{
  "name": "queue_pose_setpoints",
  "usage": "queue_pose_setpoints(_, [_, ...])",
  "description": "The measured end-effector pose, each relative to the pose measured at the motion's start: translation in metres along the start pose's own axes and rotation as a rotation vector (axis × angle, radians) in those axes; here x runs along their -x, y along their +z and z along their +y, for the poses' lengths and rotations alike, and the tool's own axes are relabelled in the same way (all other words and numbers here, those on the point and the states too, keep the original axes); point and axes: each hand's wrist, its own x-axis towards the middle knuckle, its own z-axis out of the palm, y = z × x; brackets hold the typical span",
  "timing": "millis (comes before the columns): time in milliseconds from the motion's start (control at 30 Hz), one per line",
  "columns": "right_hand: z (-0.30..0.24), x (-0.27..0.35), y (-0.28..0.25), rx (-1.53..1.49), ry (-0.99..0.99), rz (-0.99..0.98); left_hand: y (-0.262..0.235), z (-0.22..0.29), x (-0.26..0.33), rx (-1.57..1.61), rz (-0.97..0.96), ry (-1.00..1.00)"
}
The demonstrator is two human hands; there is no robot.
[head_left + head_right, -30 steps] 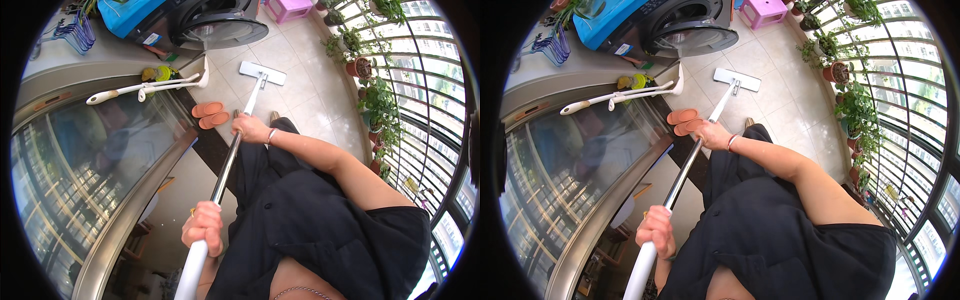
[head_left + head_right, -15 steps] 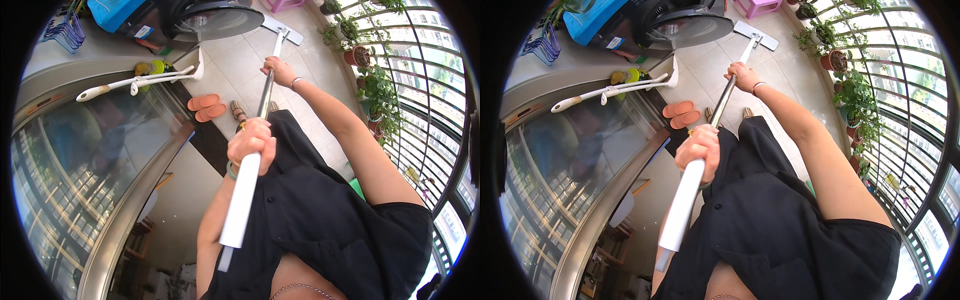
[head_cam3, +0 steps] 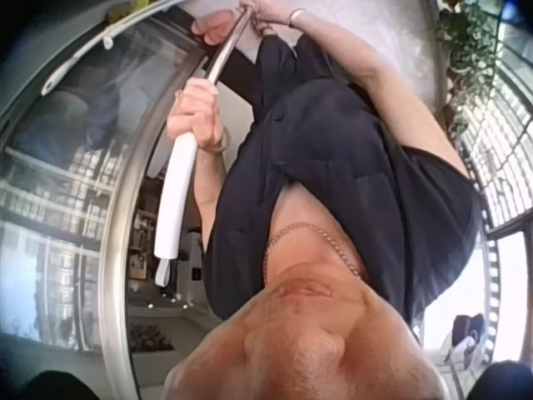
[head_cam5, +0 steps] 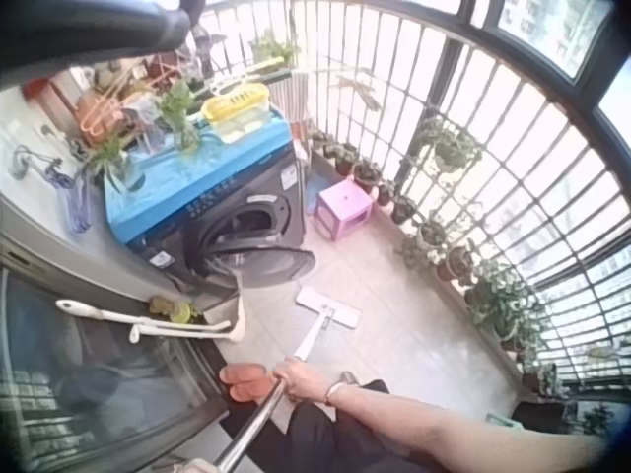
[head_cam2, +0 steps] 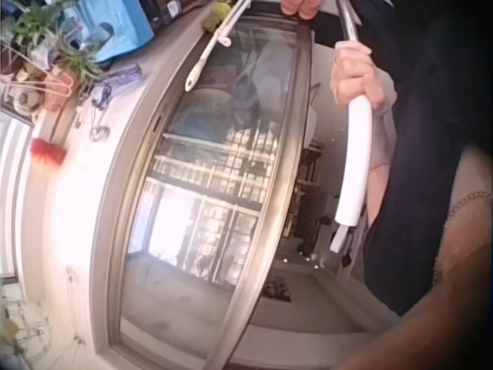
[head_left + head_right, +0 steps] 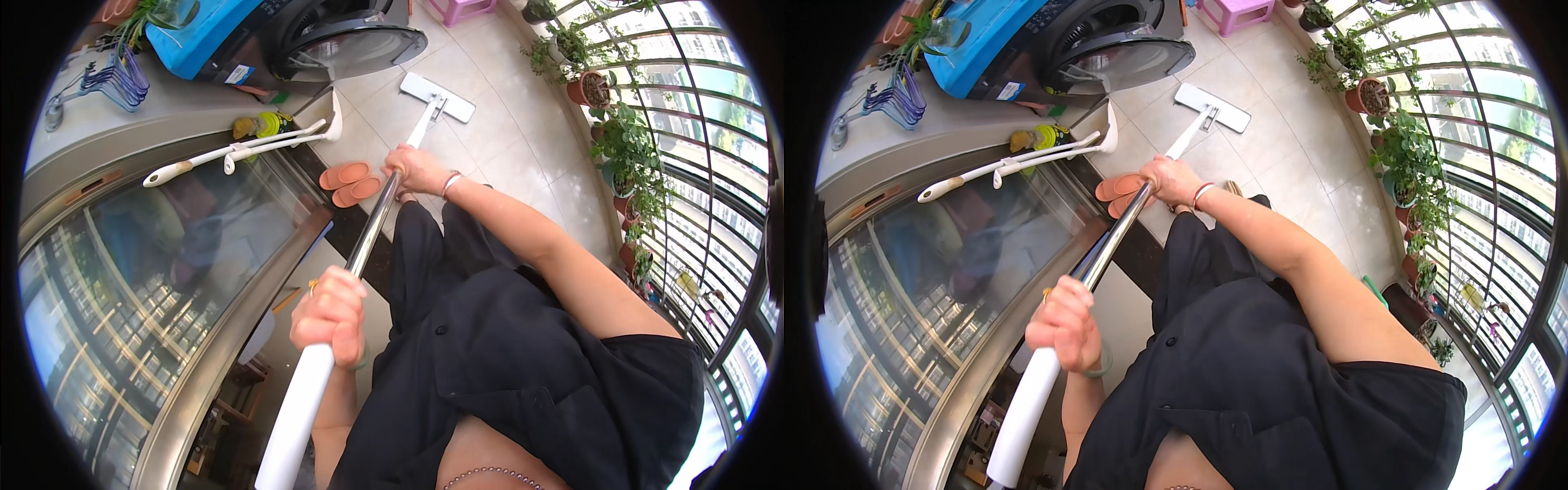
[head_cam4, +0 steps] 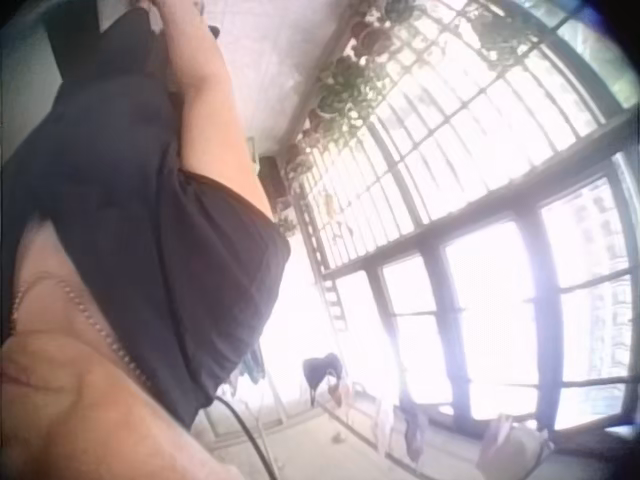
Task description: The person hangs several pieces of underwear on hangers and places them on a balcony drying rack. They then use a mop to clean the tiled floor of the balcony.
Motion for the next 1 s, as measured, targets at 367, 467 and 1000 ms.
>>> queue_pose_setpoints(367, [0.062,-0.02,-0.065,0.13,-0.062,0.232,0.052,-0.114,-0.044,0.057,-0.127,-0.044])
queue_pose_setpoints(467, [0.06,-0.033,-0.061,0.142,-0.07,0.264,0.036,-0.111,-0.043,0.032,-0.184,-0.036])
queue_pose_setpoints(1000, [-0.006,0.005,0.058,-0.091,-0.087,0.005,-0.006,-0.023,0.031,-0.331,-0.035,-0.342])
